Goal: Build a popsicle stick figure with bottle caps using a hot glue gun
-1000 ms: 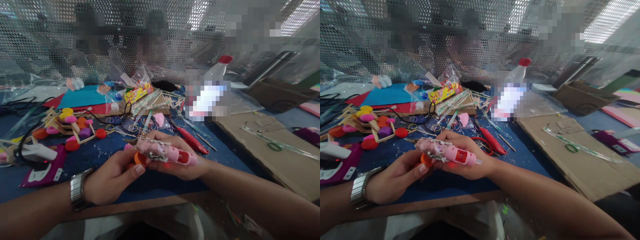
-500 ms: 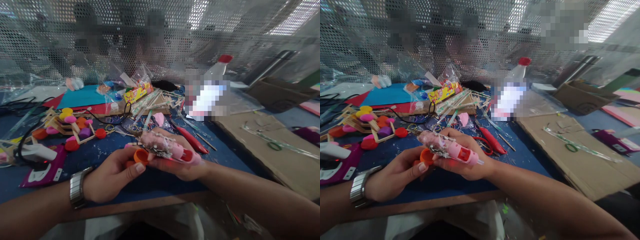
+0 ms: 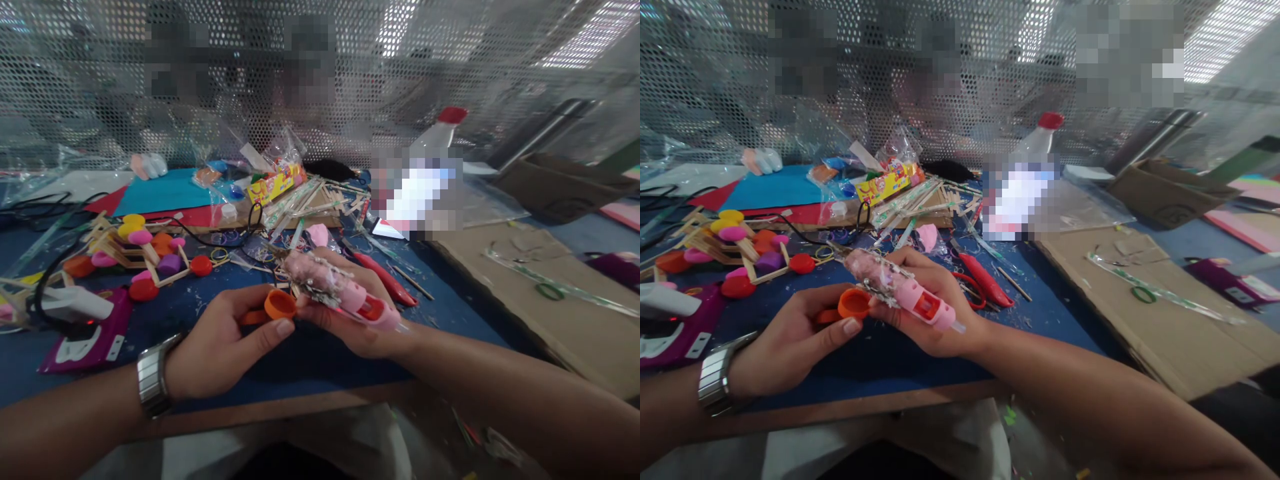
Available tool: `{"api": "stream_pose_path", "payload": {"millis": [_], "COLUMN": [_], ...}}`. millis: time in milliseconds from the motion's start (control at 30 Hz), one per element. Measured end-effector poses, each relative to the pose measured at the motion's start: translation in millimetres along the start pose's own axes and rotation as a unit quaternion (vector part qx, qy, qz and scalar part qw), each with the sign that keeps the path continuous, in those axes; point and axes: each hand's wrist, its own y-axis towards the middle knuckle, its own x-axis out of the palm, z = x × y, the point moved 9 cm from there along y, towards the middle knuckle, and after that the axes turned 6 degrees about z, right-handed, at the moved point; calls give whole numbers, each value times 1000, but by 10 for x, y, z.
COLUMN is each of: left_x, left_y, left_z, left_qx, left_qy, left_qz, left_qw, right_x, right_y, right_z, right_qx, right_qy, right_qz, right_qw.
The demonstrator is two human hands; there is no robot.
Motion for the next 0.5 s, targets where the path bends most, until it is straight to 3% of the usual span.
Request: {"api": "stream_pose_path", "payload": {"millis": [267,400,500], "left_x": [-42,-78,-85], "left_y": [-6,7,15], "left_z": [-93,-63,-21], "left_qx": [-40,-24,1], "left_qy": [5,40,48], "left_qz": [30,42,44], "left_qw": [999,998,998], "right_x": [0,-41,-18], "right_y": [-32,-65,-60], "right_z": [169,296,311], "right_qx": [93,138,134], "right_qy": [35,64,62], "right_qz": [8,39,27], "right_qw": [995,988,989]}}
